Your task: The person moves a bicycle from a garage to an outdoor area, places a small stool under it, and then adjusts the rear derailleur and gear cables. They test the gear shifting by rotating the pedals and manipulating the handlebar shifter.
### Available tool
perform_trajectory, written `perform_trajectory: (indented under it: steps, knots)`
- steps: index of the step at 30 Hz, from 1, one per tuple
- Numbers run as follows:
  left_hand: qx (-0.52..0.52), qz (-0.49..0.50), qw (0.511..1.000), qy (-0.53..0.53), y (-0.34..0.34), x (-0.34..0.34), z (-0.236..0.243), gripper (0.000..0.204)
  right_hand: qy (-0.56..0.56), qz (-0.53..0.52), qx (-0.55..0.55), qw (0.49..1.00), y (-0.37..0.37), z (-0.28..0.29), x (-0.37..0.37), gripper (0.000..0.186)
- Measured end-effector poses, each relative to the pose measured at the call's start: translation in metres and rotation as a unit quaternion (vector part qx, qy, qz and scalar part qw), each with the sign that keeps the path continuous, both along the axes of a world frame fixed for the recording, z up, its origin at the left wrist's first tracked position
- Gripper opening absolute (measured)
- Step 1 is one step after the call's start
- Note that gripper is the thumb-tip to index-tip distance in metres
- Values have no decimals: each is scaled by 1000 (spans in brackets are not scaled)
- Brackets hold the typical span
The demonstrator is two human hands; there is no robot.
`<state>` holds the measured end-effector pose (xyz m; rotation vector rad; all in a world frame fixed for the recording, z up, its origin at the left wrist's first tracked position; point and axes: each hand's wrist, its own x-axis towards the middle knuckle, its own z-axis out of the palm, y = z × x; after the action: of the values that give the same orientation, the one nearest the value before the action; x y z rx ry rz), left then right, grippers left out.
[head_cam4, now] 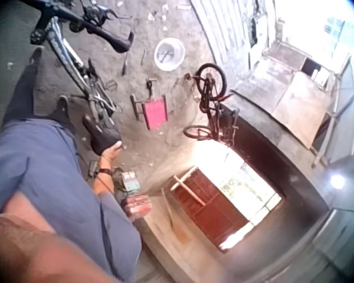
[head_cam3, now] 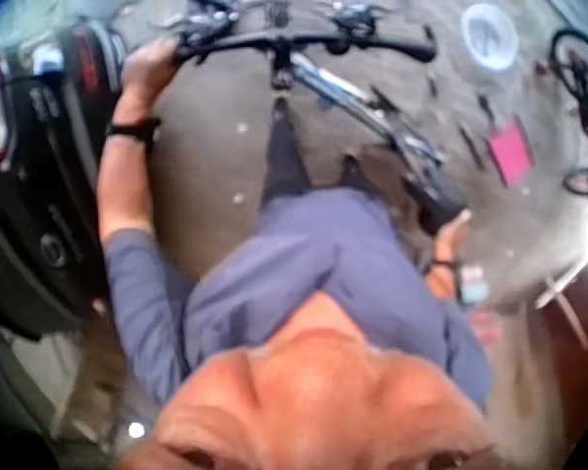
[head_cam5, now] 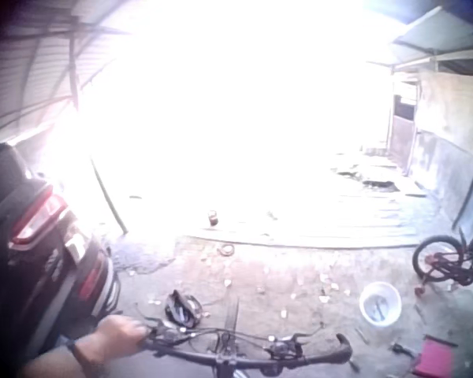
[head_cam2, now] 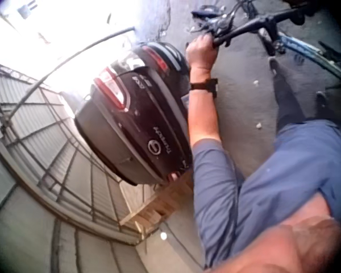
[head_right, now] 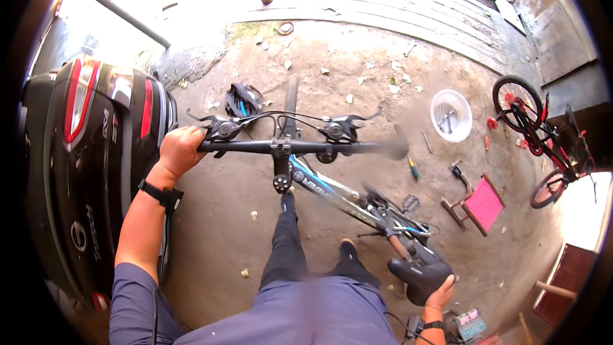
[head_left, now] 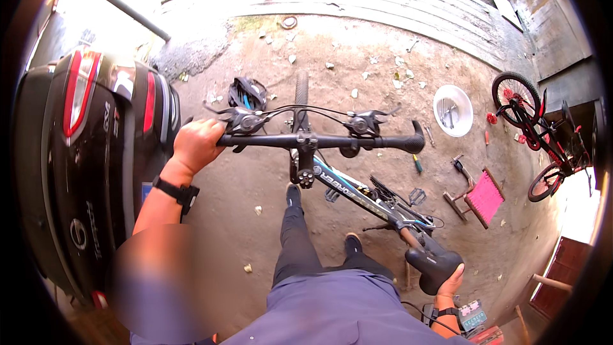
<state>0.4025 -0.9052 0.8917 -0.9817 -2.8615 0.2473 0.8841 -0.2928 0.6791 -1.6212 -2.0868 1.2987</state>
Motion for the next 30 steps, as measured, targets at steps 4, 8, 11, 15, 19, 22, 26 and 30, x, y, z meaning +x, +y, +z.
perform_trajectory:
  steps: [4,8,11,15,19,22,26,30]
  knots:
    - [-3,-74,997,4,3,-128,0,21,9,-43,6,999,-51,1,-50,72]
    - [-12,-113,993,-7,23,-240,-6,15,-11,-95,3,995,-105,19,-121,71]
    - [6,-156,988,13,43,-323,-11,15,44,-172,-33,984,-139,21,-177,70]
    - [-3,-205,979,11,89,-436,-10,13,124,-258,-126,950,-163,41,-264,69]
    - [46,-261,964,-2,149,-548,-11,15,149,-311,-123,931,-167,19,-311,67]
    - [37,-256,966,-3,183,-614,-14,14,93,-330,-116,932,-182,32,-379,76]
    - [49,-250,967,-4,234,-700,-12,13,71,-402,-124,904,-185,57,-480,78]
    - [56,-244,968,-7,285,-783,-9,12,123,-429,-146,883,-179,38,-550,79]
